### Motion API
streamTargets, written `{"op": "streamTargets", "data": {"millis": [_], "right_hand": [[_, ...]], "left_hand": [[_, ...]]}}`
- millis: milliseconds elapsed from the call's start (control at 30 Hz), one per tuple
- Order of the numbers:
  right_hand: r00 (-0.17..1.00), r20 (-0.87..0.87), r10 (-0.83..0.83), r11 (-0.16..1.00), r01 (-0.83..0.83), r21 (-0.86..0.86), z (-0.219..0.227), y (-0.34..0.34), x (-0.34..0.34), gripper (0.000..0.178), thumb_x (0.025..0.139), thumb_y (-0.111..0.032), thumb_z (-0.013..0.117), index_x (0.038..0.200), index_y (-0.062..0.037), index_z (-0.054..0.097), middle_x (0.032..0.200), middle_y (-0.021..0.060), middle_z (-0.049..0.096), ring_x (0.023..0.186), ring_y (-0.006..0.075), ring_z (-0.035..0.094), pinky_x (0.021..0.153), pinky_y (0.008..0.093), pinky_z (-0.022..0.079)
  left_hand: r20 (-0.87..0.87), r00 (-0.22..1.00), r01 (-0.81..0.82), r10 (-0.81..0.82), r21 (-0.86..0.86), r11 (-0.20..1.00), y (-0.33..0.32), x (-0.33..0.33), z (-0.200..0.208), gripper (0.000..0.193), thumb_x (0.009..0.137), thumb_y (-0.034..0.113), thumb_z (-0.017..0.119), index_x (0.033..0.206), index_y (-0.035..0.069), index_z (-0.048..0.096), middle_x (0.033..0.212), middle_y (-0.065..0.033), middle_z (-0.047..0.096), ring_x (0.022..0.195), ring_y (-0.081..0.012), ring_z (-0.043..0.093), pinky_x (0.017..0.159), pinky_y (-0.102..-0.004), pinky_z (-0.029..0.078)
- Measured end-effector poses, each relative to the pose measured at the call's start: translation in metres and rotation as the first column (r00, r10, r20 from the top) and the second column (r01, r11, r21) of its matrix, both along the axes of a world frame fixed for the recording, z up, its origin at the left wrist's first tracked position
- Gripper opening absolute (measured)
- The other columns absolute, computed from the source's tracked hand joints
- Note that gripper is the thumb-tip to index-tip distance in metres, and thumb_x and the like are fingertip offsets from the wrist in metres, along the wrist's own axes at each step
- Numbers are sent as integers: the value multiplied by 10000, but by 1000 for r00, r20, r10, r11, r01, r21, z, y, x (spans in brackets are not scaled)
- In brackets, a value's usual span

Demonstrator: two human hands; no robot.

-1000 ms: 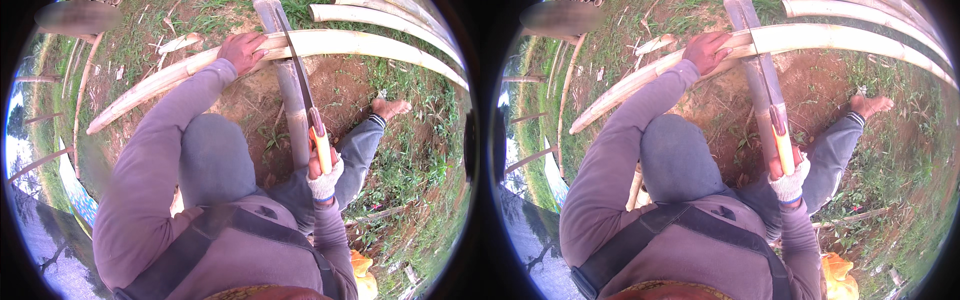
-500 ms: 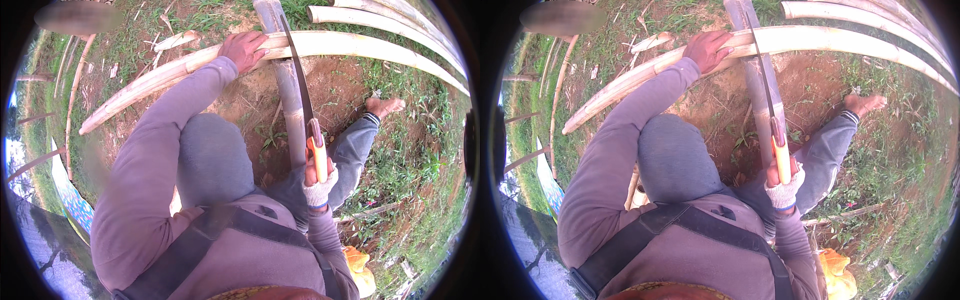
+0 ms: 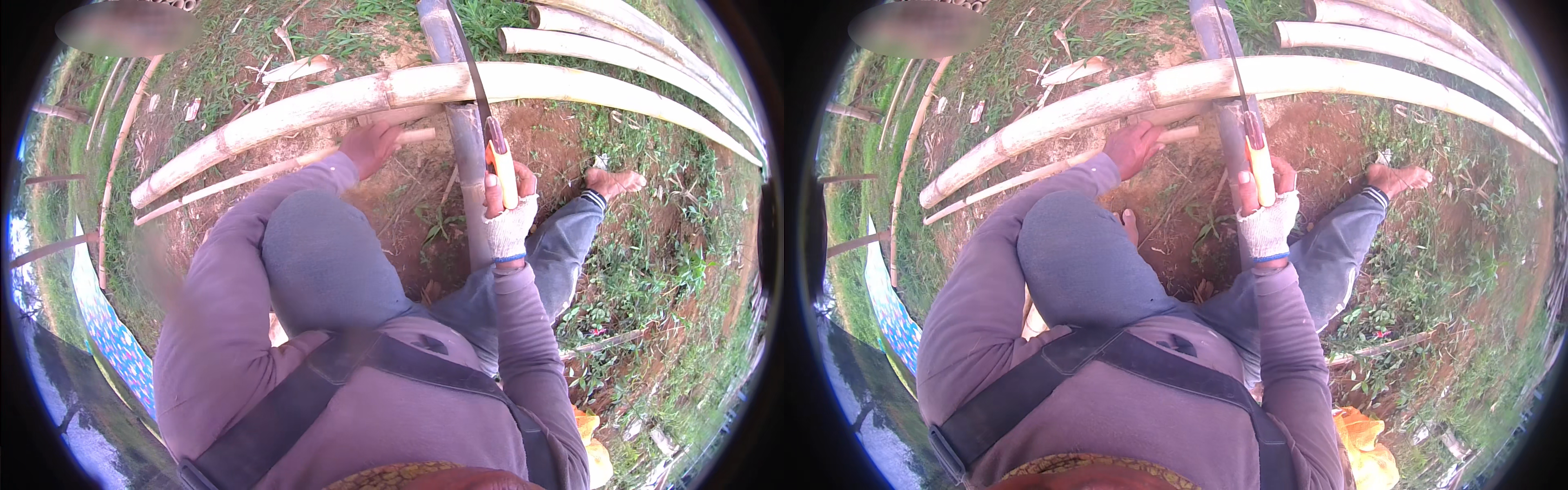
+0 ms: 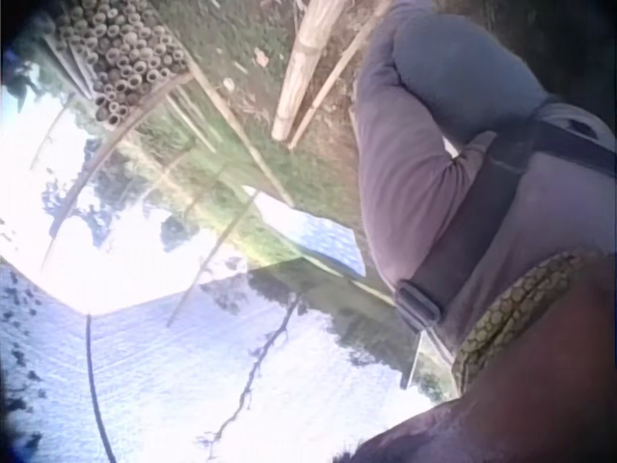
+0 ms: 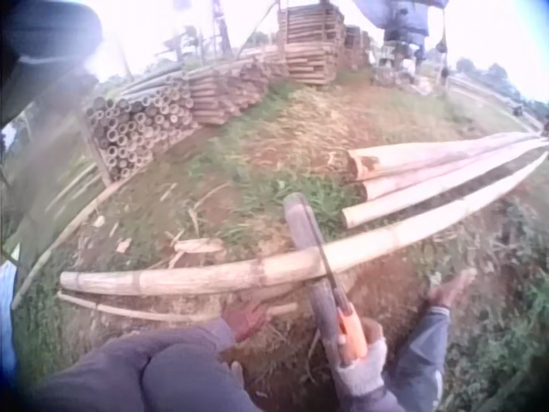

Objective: The person uses a hand saw to cut long bamboo poles into shorter sections. They position each pole on a support, saw through it, and then move the cut pieces aside to continue with the next pole.

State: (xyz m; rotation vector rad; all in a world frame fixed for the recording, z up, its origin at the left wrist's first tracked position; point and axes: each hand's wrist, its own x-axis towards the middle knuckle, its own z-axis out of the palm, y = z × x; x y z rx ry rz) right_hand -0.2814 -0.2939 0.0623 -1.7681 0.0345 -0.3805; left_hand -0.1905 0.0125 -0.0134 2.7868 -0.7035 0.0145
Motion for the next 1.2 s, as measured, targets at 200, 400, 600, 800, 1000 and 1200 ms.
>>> {"op": "streamTargets", "data": {"millis": [200,400,600,800,1000,1200], "right_hand": [[991,-123,56,983,-33,183,10,5,-4,522,1070,-251,675,1492,38,567,1268,152,716,1180,223,676,1059,376,513],[999,-42,-5,998,7,56,4,15,-4,493,1064,-235,670,1459,54,606,1313,171,722,1188,237,688,1051,382,525],[999,-36,-19,1000,18,-11,-2,28,-6,506,1058,-212,687,1481,51,591,1298,177,720,1120,216,673,982,361,527],[1000,-9,-3,999,4,42,-4,75,-18,505,1073,-226,706,1502,12,585,1155,93,714,796,73,604,689,244,511],[999,-2,-42,993,42,-107,20,106,-21,494,1055,-192,704,1468,55,590,1259,204,724,1096,242,705,969,376,567],[999,9,-31,977,32,-213,22,102,-31,460,1073,-175,698,1462,56,609,1346,173,700,1190,203,675,1013,336,557]], "left_hand": [[214,977,4,-4,-1,1000,42,-26,-7,672,908,428,829,1488,187,588,1379,-133,622,1359,-354,556,1134,-543,450],[236,950,-264,203,261,929,64,59,42,1037,767,430,940,1628,230,396,1440,-162,605,1401,-386,565,1169,-556,450],[-140,951,-242,277,223,944,100,62,52,1062,744,323,951,1630,276,369,1485,-165,606,1381,-429,603,1154,-601,459],[-90,955,-259,283,210,943,161,44,41,1051,738,334,952,1620,263,384,1460,-168,623,1381,-422,600,1154,-600,461],[-32,964,-248,262,235,940,172,42,37,988,732,346,939,1570,220,431,1366,-177,650,1280,-421,653,1099,-549,500],[-117,934,-278,337,350,894,159,38,57,974,764,406,937,1569,205,426,1437,-185,644,1344,-421,629,1155,-593,456]]}}
